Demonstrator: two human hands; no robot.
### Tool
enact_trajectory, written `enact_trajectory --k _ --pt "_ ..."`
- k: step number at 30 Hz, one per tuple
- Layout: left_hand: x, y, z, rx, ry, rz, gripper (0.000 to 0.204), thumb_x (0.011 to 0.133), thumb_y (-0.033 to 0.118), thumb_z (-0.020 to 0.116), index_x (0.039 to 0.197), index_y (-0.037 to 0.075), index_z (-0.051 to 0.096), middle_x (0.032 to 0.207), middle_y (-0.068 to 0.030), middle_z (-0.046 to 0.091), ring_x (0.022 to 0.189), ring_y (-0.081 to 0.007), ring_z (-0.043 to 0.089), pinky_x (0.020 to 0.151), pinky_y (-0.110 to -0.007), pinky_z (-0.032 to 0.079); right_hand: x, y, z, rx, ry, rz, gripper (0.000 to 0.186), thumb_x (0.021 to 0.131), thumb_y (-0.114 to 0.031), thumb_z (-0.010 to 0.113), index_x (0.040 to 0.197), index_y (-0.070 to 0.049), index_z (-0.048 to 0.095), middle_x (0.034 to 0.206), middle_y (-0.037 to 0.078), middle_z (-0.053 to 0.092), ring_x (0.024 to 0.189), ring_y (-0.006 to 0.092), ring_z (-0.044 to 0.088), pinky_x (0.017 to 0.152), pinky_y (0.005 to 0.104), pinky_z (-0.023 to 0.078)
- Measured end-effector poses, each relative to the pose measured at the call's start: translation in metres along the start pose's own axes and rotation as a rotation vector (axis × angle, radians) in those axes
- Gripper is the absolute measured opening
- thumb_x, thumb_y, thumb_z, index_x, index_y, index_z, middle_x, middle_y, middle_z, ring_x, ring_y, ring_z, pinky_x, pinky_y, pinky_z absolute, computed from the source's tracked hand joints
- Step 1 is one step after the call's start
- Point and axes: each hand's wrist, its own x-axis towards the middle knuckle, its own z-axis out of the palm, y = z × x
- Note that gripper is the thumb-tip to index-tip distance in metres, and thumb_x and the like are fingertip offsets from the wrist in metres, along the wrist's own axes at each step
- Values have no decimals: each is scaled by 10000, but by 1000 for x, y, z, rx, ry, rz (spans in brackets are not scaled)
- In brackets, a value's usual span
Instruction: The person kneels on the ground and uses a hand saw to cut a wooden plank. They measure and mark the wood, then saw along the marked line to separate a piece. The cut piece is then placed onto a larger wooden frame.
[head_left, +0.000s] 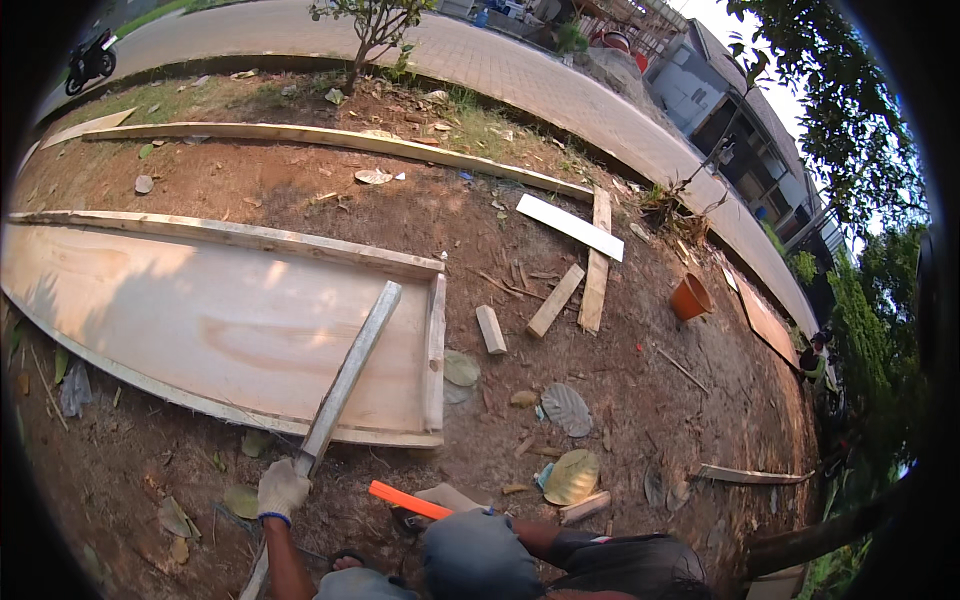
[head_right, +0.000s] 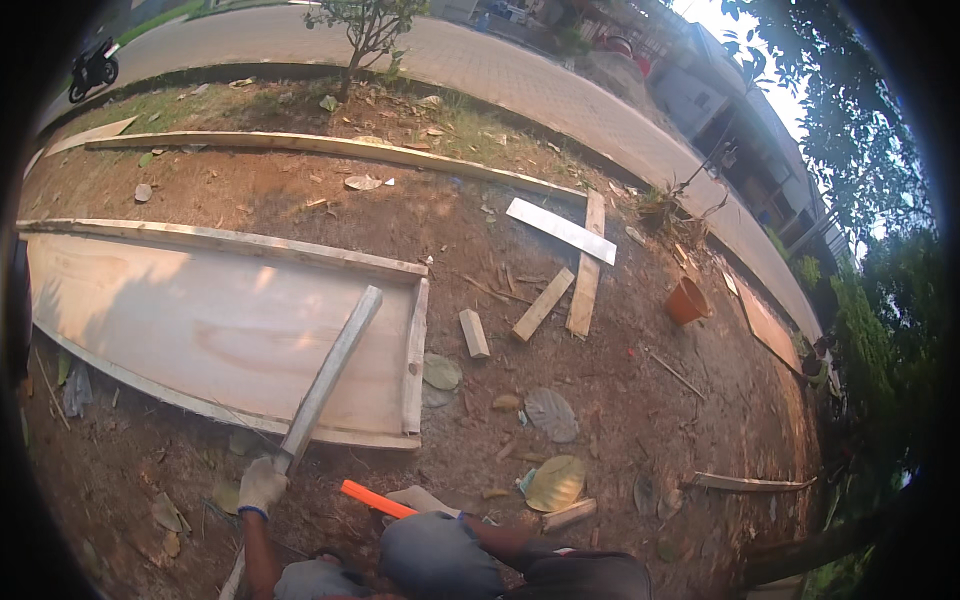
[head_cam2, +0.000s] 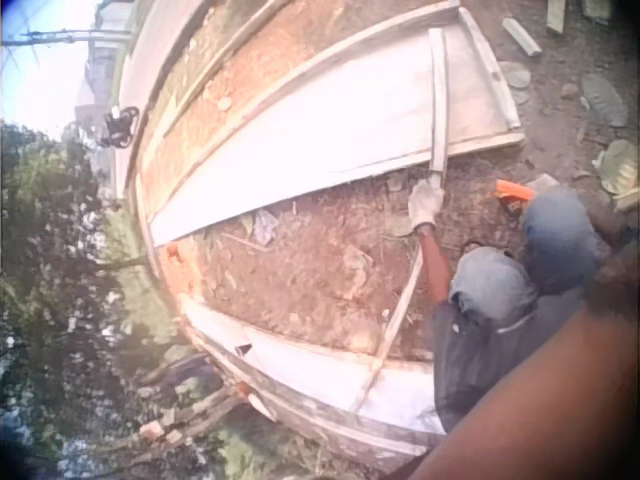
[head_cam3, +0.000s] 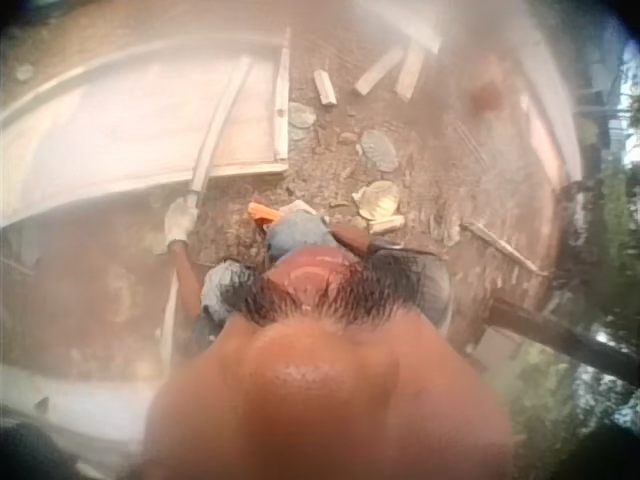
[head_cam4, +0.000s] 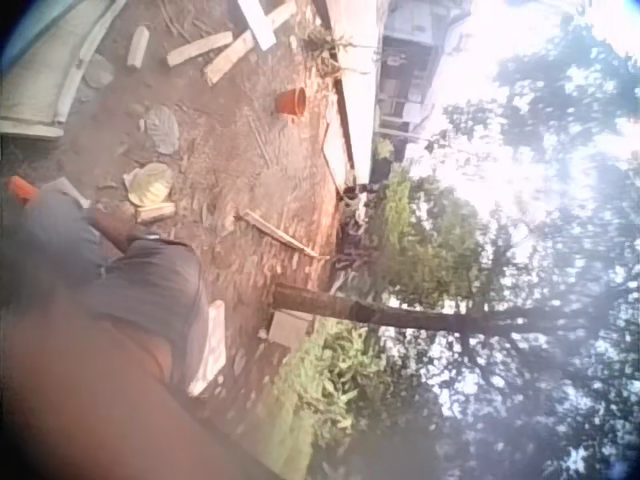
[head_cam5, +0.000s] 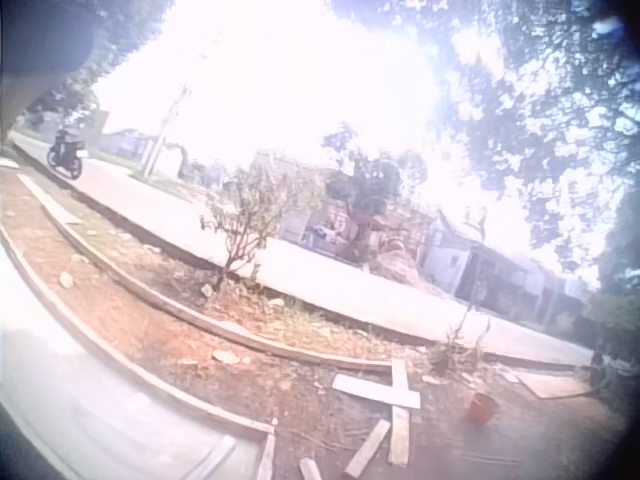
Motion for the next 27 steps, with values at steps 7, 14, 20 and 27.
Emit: enact_trajectory --k 7,14,20,27 --pt "-11 14 -1 -6 51 -52 325 773 253 698 979 5 740 1028 -270 734 1007 -438 714 903 -525 567 30 16 0 -177 -48 15 256 930 -256 719 990 -18 649 758 90 613 735 150 569 693 368 486" --pt "-5 17 6 0 42 8 338 787 262 686 1007 11 744 1067 -281 724 1050 -435 702 930 -515 558 90 29 18 -242 18 -191 156 909 -128 690 926 -1 601 714 92 536 708 118 463 674 343 479" --pt "-2 19 7 -45 23 -12 355 779 277 709 998 0 748 1062 -281 726 1050 -441 700 927 -514 558 86 27 21 -202 46 -106 156 928 -130 685 959 6 615 763 98 562 741 111 465 697 333 483" --pt "-1 13 13 -128 50 -34 354 733 213 751 1019 3 742 1032 -288 726 1030 -456 699 890 -527 560 89 39 23 -181 50 -199 171 932 -150 689 988 2 635 756 106 577 714 137 480 696 347 491"
